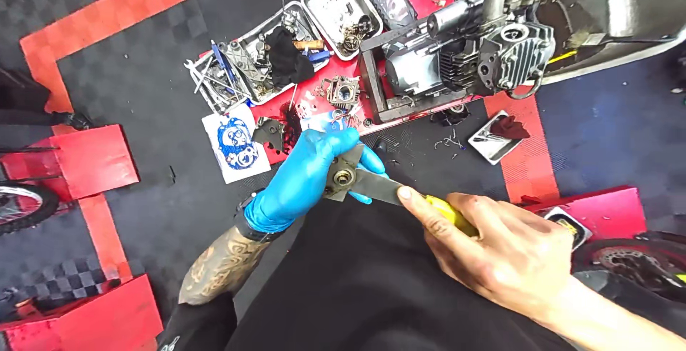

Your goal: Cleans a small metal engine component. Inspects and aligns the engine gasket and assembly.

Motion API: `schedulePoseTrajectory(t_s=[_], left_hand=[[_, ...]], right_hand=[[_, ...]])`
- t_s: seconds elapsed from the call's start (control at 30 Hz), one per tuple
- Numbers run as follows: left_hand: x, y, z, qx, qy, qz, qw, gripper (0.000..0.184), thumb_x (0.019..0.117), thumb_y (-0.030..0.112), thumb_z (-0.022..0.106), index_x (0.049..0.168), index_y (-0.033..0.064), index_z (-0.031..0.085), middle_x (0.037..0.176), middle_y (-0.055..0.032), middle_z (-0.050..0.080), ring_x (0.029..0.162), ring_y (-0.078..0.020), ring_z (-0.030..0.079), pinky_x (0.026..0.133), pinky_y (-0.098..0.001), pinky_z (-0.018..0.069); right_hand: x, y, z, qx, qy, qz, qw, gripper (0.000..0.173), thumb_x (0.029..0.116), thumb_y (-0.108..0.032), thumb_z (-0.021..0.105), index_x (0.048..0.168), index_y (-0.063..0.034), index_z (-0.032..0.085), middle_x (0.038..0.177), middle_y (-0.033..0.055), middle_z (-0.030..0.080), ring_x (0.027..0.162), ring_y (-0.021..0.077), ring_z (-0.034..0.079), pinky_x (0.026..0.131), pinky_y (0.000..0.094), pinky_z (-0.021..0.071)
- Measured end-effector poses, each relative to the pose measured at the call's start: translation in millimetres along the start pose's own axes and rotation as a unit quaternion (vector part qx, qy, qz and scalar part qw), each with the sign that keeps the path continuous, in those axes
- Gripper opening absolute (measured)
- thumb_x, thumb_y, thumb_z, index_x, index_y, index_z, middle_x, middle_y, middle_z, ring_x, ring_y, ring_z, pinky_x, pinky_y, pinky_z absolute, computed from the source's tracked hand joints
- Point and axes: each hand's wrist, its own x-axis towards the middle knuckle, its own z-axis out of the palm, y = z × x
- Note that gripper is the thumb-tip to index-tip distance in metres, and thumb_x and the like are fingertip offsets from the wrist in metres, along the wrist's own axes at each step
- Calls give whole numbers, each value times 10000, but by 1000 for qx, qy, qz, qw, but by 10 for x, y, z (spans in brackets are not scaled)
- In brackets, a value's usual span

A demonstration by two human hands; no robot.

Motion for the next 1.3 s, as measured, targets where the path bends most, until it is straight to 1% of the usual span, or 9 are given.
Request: schedulePoseTrajectory(t_s=[0.23,0.33,0.4,0.63,0.73,0.8,0.9,0.97,1.3], left_hand=[[7,6,-65,60,-83,-42,994,567,1088,231,237,903,-11,716,796,-149,742,672,-224,742,601,-385,650],[12,39,-77,44,-118,-93,988,557,1098,233,258,861,-18,695,776,-149,739,672,-235,752,605,-397,661],[10,56,-92,58,-151,-118,980,565,1105,259,256,833,4,680,762,-125,740,659,-202,746,591,-357,649],[11,70,-85,141,-202,-222,943,533,1124,321,304,876,50,692,774,-51,753,659,-135,743,568,-293,629],[4,62,-109,121,-165,-153,967,588,1127,339,252,947,32,719,795,-67,746,678,-139,730,594,-298,623],[17,31,-150,79,-128,-83,985,630,1120,350,194,1019,1,709,864,-126,746,732,-202,743,635,-362,648],[7,-69,-143,34,-76,6,997,609,1111,296,180,977,-6,692,848,-146,732,701,-218,735,607,-383,649],[-19,-95,-127,16,-63,12,998,595,1110,297,187,967,6,686,824,-134,726,673,-195,723,583,-354,637],[-87,-114,24,-73,-41,3,997,570,1114,344,170,1014,23,631,864,-193,747,712,-273,760,609,-406,661]], right_hand=[[42,79,-119,-11,-44,-60,997,491,1039,-207,465,1529,-226,494,823,138,572,567,305,506,461,409,315],[73,135,-172,-11,-60,-97,993,500,1049,-191,455,1548,-207,461,833,144,562,564,311,494,462,412,313],[100,160,-209,-9,-71,-122,990,493,1061,-172,439,1554,-186,443,836,153,555,558,314,485,461,416,314],[202,258,-273,-23,-103,-206,973,496,1086,-65,324,1563,-158,422,844,169,532,547,314,477,449,421,316],[195,287,-233,-6,-100,-173,980,489,1078,-167,405,1565,-203,429,851,165,559,571,331,515,450,423,334],[166,286,-186,1,-83,-129,988,496,1072,-237,436,1568,-248,428,862,165,582,591,335,538,464,428,348],[100,235,-117,22,-49,-74,996,483,1069,-292,449,1552,-283,464,856,154,586,603,320,532,486,425,344],[65,205,-94,21,-33,-57,998,485,1065,-302,462,1550,-292,469,856,150,589,601,314,529,484,419,340],[-24,69,-48,-14,23,-7,1000,505,1043,-292,514,1546,-292,475,864,153,601,618,308,544,491,408,353]])
